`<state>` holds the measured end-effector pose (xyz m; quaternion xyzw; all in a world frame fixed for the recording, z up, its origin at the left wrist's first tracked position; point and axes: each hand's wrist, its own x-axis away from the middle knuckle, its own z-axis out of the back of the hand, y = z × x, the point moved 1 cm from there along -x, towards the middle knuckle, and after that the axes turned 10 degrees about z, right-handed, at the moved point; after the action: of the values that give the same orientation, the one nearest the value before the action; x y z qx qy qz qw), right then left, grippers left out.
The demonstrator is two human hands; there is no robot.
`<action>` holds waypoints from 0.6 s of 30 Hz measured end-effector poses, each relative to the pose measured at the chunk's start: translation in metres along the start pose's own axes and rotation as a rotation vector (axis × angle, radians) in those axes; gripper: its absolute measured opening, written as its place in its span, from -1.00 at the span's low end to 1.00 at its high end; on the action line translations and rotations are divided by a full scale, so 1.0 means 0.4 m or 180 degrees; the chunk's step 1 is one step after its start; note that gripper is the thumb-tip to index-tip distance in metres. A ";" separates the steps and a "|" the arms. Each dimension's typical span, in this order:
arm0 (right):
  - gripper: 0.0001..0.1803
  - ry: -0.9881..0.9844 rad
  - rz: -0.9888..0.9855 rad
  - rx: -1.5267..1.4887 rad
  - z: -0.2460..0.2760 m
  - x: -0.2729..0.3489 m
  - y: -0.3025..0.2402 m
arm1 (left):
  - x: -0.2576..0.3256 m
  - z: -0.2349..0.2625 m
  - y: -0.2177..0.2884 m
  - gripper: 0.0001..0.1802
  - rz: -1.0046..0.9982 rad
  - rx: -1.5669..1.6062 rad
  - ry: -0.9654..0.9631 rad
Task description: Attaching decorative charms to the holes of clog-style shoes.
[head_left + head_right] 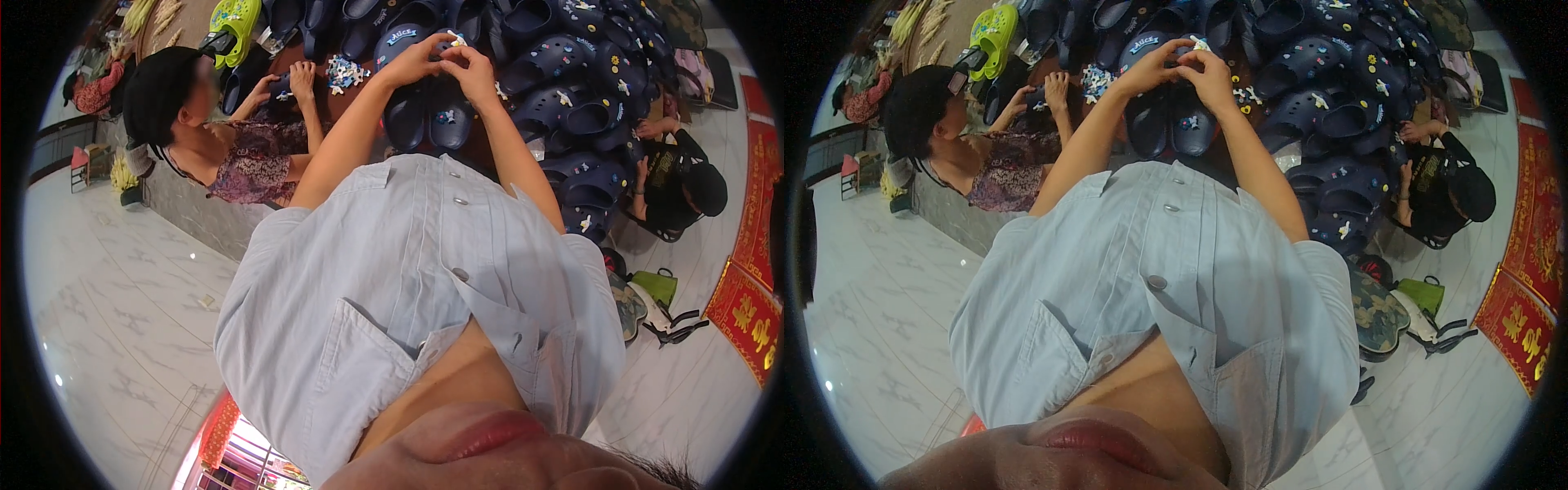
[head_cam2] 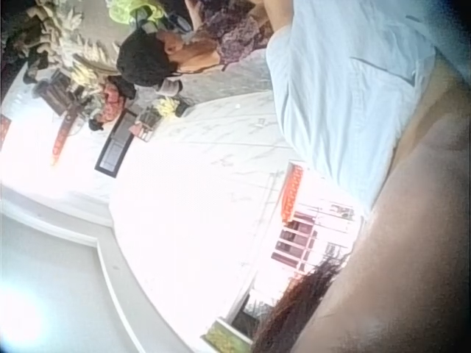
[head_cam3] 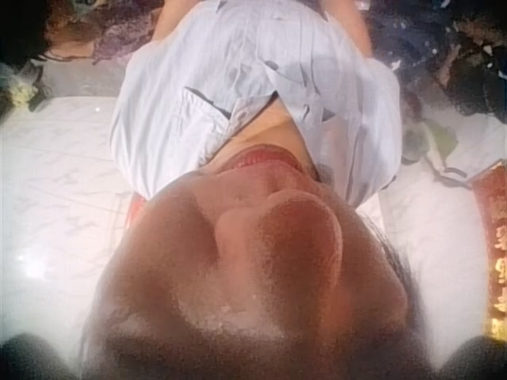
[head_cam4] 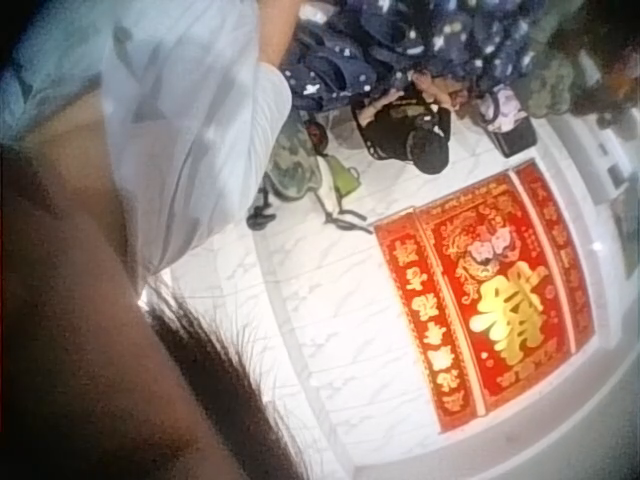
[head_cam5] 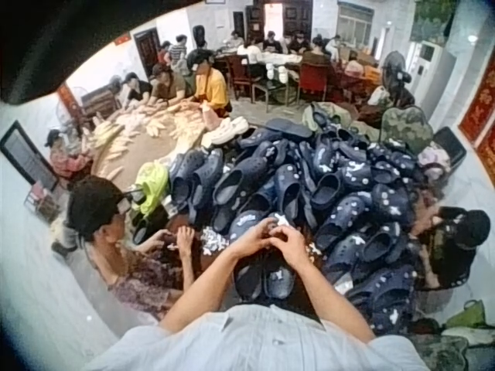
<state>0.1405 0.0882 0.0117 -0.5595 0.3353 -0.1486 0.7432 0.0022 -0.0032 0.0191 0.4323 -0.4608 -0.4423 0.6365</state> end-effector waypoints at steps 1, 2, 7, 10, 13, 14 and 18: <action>-0.83 -0.0041 -0.0128 0.0044 0.004 -0.001 0.006 | 0.000 -0.002 0.000 -0.35 0.0012 -0.0086 -0.0026; -0.84 -0.0081 -0.0261 0.0091 0.006 -0.002 0.008 | 0.001 -0.003 0.001 -0.35 0.0013 -0.0080 -0.0024; -0.89 0.0120 -0.0327 -0.0027 0.006 -0.004 0.015 | 0.009 -0.004 0.007 -0.35 -0.0011 0.0093 -0.0089; -0.89 0.0366 -0.0443 -0.0142 0.009 -0.004 0.026 | 0.012 -0.004 0.014 -0.44 0.0005 0.0128 -0.0082; -0.90 0.0476 -0.0562 -0.0330 0.023 -0.002 0.055 | 0.004 -0.001 0.007 -0.61 0.0081 -0.0001 0.0011; -0.90 0.0474 -0.0631 -0.0492 0.023 -0.003 0.055 | 0.000 0.001 -0.002 -0.61 0.0083 0.0001 0.0019; -0.90 0.0325 -0.0555 -0.0348 0.031 -0.007 0.051 | -0.003 0.001 -0.014 -0.76 -0.0005 0.0048 0.0085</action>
<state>0.1435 0.1059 -0.0045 -0.6179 0.3303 -0.2226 0.6778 0.0007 -0.0035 0.0136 0.4432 -0.4553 -0.4335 0.6390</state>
